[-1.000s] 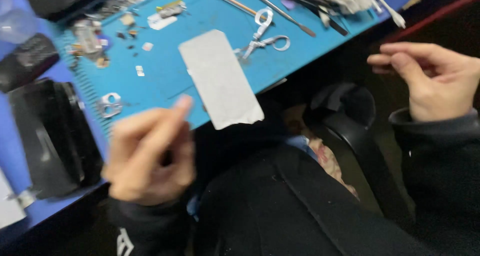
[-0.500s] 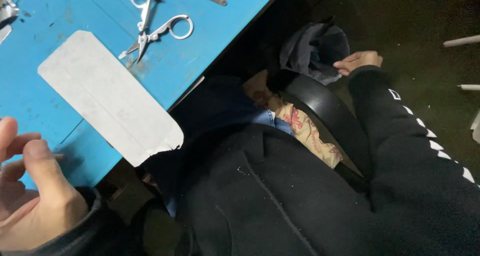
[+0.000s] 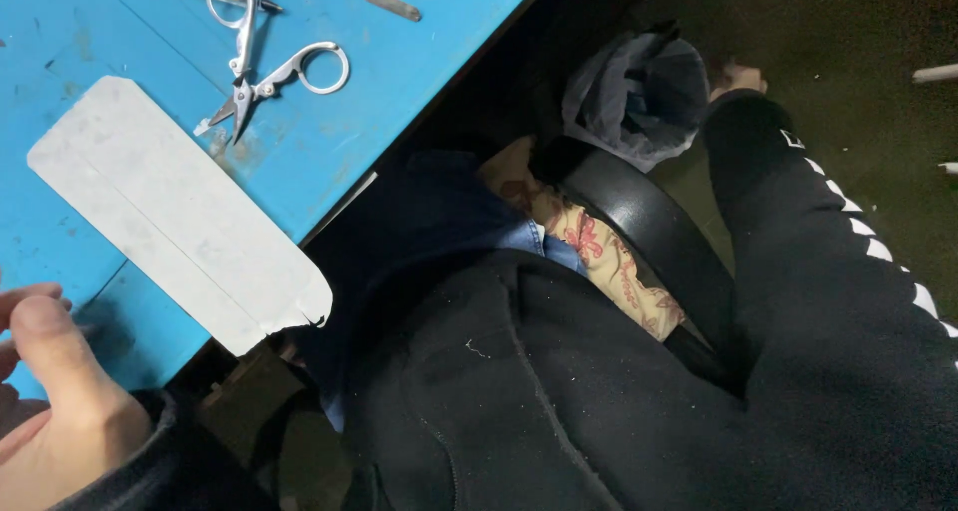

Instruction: Applying adhesive tape to a replacement mobile phone screen panel and trimming the excess with scissors.

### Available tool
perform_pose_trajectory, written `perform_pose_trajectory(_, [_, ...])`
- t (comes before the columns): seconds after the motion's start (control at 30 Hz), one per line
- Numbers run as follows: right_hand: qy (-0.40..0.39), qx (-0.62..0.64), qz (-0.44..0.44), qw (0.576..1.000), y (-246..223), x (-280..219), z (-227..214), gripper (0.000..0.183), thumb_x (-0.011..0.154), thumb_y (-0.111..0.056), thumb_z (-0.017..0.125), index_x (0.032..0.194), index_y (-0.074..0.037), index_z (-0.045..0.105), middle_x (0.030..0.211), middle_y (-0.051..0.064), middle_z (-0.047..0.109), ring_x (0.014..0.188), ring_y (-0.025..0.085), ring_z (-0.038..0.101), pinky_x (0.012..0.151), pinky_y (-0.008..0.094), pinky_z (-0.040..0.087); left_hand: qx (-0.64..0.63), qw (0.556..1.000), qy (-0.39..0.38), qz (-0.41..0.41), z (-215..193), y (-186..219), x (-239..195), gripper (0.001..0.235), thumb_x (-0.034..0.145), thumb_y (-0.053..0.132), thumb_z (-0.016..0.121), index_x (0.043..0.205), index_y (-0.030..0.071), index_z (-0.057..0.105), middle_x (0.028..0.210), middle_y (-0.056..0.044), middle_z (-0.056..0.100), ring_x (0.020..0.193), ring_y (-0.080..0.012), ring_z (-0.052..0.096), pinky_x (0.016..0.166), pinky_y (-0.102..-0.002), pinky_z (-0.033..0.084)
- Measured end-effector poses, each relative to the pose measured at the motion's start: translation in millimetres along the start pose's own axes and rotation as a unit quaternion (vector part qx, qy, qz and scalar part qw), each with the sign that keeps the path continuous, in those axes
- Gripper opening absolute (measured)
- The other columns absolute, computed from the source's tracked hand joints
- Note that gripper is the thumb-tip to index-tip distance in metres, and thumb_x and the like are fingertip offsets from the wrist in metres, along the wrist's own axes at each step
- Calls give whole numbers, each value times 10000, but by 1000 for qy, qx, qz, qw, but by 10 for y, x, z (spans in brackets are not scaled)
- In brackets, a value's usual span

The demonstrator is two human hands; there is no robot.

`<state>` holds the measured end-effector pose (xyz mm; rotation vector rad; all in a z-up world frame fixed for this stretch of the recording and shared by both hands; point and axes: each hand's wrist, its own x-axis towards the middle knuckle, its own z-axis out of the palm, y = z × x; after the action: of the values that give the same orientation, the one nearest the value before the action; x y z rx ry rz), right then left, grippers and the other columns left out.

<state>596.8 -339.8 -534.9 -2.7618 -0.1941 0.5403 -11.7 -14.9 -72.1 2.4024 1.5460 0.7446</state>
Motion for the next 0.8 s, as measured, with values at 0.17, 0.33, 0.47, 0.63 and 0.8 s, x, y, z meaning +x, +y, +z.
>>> perform_pose_trajectory(0.17, [13,224,47,973,1273,701,258,347,1030,-205,650,1253,62,655,1230,301,639,1095,448,585,839,441,519,-111,992,14,58,63,-87,59,189,1143,-31,519,1302,-30,623,1184,-103,681,1074,-172,643,956,-260,475])
perform_pose_trajectory(0.33, [-12,260,-70,963,-544,-678,-480,259,1111,-149,627,1262,57,672,1082,253,693,889,319,652,709,356,572,-44,977,52,203,-144,-18,277,457,969,-162,609,1388,3,687,1149,-112,746,1005,-198,629,909,-244,521])
perform_pose_trajectory(0.47, [9,169,-249,954,-1748,-2195,-1365,204,1152,-142,642,1175,48,713,889,186,723,716,188,695,666,319,568,-71,962,84,250,-179,-11,331,490,898,-180,674,1336,39,692,1123,-101,704,998,-252,629,915,-335,509])
perform_pose_trajectory(0.63, [-19,261,-498,827,-2817,-3288,-1932,270,1184,-115,622,1028,87,709,926,157,732,761,180,699,754,255,573,-23,954,106,280,-340,-19,275,583,783,-154,670,1332,40,698,1166,-94,691,1046,-286,626,904,-405,456])
perform_pose_trajectory(0.8, [-391,289,-416,768,-3741,-4178,-1818,387,1018,-270,519,1174,23,718,1108,160,786,989,203,767,837,335,610,-86,952,115,269,-389,-139,167,540,798,-127,671,1308,51,673,1179,-57,690,1068,-254,628,956,-382,450])
